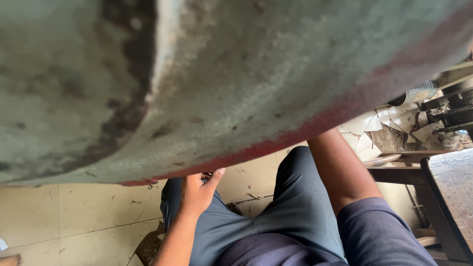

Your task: The person works on an electric motor clamped at the edge of a workbench, using a screwdriver to loosen fasteners on the motor housing, then removes the rear fan cover and end shield by hand and fits the cover back onto the motor, using a metal rod to align and seat the parts.

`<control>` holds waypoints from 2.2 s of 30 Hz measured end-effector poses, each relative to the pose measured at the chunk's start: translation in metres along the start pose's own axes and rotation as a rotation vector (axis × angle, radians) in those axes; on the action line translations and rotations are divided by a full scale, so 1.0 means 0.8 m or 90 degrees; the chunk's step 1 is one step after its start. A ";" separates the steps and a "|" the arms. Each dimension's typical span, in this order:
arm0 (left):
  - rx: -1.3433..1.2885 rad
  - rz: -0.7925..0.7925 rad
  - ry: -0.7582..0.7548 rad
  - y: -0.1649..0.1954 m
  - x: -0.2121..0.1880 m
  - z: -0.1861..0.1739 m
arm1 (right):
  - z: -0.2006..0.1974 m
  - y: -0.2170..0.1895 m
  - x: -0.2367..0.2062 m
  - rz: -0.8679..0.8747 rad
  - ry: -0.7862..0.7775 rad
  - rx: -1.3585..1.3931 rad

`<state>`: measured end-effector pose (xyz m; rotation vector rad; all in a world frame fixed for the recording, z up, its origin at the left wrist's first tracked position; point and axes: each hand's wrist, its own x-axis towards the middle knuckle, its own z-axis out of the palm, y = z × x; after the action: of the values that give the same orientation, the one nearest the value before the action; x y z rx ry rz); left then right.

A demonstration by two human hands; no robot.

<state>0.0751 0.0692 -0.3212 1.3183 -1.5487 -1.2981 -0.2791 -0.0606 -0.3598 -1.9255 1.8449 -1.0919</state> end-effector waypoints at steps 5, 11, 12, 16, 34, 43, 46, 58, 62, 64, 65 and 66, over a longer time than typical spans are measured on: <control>0.013 0.030 -0.027 -0.018 0.013 0.014 | -0.001 0.005 0.000 0.011 0.016 0.017; 0.056 0.195 -0.070 -0.016 0.138 0.106 | -0.006 0.002 0.014 0.026 0.057 0.078; 0.064 0.204 -0.067 -0.014 0.163 0.126 | -0.007 0.002 0.010 0.040 0.075 0.105; 0.074 0.180 -0.037 -0.016 0.207 0.169 | -0.005 0.001 -0.040 0.151 0.155 0.310; -0.352 -0.161 -0.104 0.010 0.218 0.201 | -0.017 -0.035 -0.097 0.152 0.186 0.182; 0.002 -0.036 -0.017 0.031 0.249 0.218 | -0.017 -0.011 -0.060 0.132 0.231 -0.152; 0.127 0.070 0.045 0.026 0.257 0.222 | -0.011 -0.010 -0.060 0.143 0.278 -0.134; 0.537 0.120 -0.073 0.104 0.240 0.233 | -0.012 -0.015 -0.059 0.158 0.246 -0.074; 0.630 0.412 -0.039 0.102 0.277 0.244 | -0.008 -0.019 -0.064 0.116 0.259 -0.107; 0.640 0.434 -0.065 0.093 0.292 0.243 | -0.009 -0.020 -0.069 0.140 0.234 -0.097; 0.625 0.420 -0.077 0.089 0.298 0.240 | -0.012 -0.018 -0.070 0.147 0.232 -0.090; 0.609 0.403 -0.090 0.084 0.301 0.237 | -0.015 -0.016 -0.072 0.156 0.227 -0.083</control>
<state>-0.1744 -0.1210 -0.3223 1.0638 -2.5626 -0.2196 -0.2723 -0.0005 -0.3622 -1.5873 2.3187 -1.3258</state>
